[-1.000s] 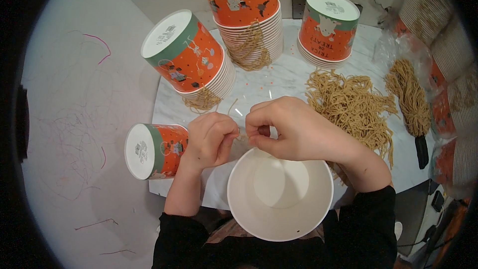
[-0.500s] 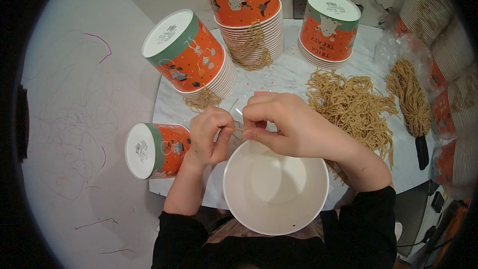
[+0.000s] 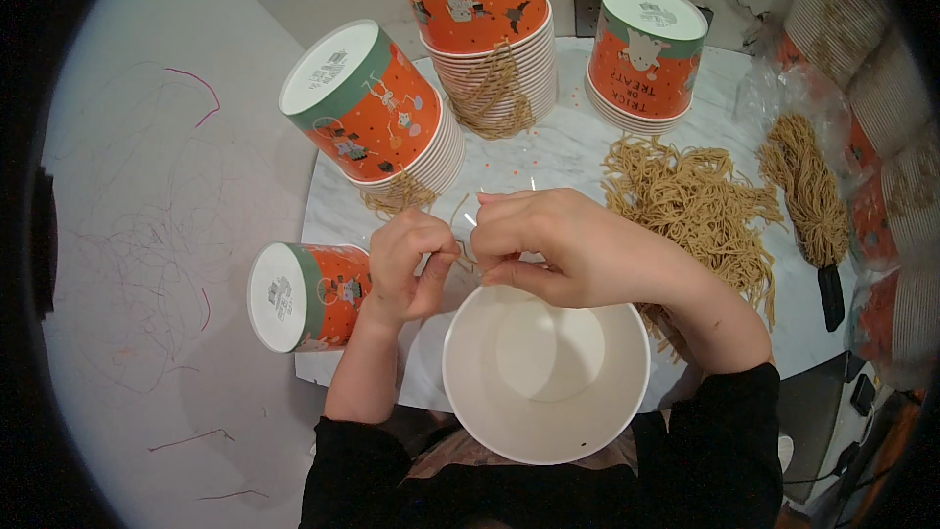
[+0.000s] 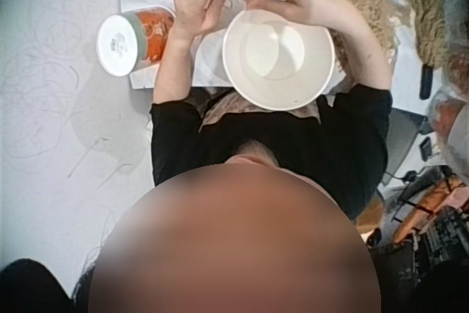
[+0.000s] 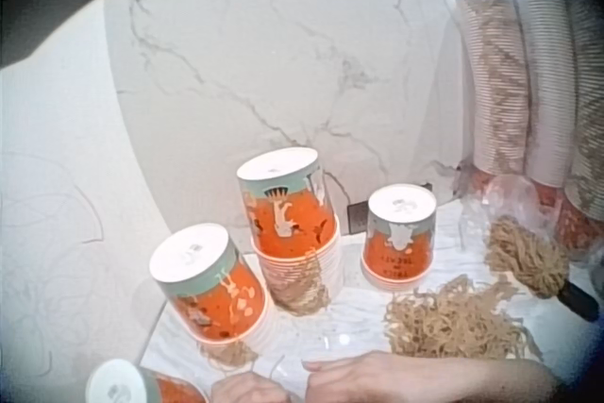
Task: Attaching string handles to printed paper buckets by threading them through pre-punched holes.
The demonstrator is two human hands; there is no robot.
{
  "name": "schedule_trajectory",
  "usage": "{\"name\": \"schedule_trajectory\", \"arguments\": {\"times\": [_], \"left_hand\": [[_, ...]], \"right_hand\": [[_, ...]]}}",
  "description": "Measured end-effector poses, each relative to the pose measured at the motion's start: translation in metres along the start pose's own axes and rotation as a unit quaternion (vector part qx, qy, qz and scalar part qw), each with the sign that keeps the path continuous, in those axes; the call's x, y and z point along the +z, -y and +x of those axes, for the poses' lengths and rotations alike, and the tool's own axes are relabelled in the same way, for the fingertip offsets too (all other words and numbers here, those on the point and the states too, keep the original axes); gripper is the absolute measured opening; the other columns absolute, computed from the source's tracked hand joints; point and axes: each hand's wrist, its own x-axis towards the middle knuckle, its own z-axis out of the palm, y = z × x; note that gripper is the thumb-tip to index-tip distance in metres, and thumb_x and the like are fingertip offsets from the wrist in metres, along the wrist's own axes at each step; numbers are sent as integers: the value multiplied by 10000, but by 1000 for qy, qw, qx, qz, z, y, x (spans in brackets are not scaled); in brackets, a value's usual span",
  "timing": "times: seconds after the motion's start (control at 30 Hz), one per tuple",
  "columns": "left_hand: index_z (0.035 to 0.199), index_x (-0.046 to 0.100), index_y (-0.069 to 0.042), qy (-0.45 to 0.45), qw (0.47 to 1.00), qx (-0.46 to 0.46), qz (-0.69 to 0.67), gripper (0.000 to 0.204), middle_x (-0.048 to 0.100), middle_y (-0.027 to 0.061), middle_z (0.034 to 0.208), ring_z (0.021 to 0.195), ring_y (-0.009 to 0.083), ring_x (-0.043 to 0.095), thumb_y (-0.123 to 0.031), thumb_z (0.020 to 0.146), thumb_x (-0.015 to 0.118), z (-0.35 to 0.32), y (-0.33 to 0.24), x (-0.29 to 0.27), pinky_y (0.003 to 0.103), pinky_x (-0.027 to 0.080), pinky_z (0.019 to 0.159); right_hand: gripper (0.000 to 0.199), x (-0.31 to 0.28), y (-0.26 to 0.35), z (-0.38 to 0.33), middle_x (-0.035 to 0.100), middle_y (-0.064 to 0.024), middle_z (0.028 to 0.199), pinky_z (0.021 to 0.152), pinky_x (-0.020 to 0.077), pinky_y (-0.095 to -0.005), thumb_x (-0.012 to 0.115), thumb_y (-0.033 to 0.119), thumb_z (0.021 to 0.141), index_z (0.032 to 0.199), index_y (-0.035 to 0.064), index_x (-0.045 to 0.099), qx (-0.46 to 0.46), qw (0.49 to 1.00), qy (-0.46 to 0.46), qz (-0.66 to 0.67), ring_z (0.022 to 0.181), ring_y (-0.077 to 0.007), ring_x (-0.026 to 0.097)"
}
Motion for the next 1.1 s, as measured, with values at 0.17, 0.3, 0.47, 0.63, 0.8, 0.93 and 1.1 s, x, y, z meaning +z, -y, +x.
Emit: {"name": "schedule_trajectory", "arguments": {"times": [0.17, 0.3, 0.47, 0.63, 0.8, 0.93, 1.1], "left_hand": [[925, 644, -57, -20, 998, -35, -42, 131, 644, 63, 838, 718, 233, 624, 11, 828, 699, -4, 0, -3, 326, 498, 623], [948, 676, -46, -33, 997, -63, -35, 126, 603, 80, 885, 775, 215, 585, 5, 841, 716, -3, 0, 1, 310, 478, 667], [947, 708, -55, -41, 997, -66, -24, 155, 590, 74, 882, 779, 211, 590, 9, 813, 753, -2, -3, 5, 309, 486, 673], [975, 692, -37, -37, 995, -86, -42, 150, 618, 92, 922, 824, 227, 608, -4, 839, 746, -1, -3, 5, 321, 494, 699], [980, 669, -20, -24, 991, -109, -74, 127, 626, 106, 938, 844, 233, 615, 8, 865, 715, -4, 2, 3, 320, 499, 722], [957, 651, -1, -30, 980, -170, -95, 73, 622, 114, 944, 847, 224, 616, 11, 892, 680, -3, 2, 5, 315, 499, 744], [965, 618, -2, -41, 950, -253, -180, 40, 577, 63, 919, 819, 151, 554, -39, 951, 625, -11, 8, 9, 267, 458, 734]], "right_hand": [[114, -2, 6, 6, 620, -112, 775, 853, 528, -389, 701, 103, 906, 878, 11, 639, 170, 985, -5, 28, 769, -286, 636], [156, 9, -8, 7, 654, -23, 788, 721, 475, -297, 738, 165, 914, 900, 15, 698, 157, 972, -114, 129, 748, -134, 595], [161, 12, -13, 7, 655, 31, 779, 713, 456, -252, 751, 175, 904, 900, 20, 711, 181, 958, -84, 206, 744, -59, 565], [119, 12, -20, 6, 669, 30, 814, 701, 448, -229, 726, 150, 913, 915, 32, 708, 193, 941, -35, 274, 751, -36, 565], [99, 15, -23, 9, 637, 37, 830, 665, 443, -197, 695, 152, 933, 947, 54, 689, 290, 853, -23, 434, 737, -28, 559], [89, 25, -47, 8, 614, 37, 816, 651, 449, -178, 702, 165, 930, 936, 79, 679, 316, 779, -33, 540, 735, -31, 558], [82, 28, -53, 9, 628, 25, 821, 639, 461, -180, 708, 149, 918, 929, 73, 678, 311, 770, -25, 556, 733, -39, 574]]}}
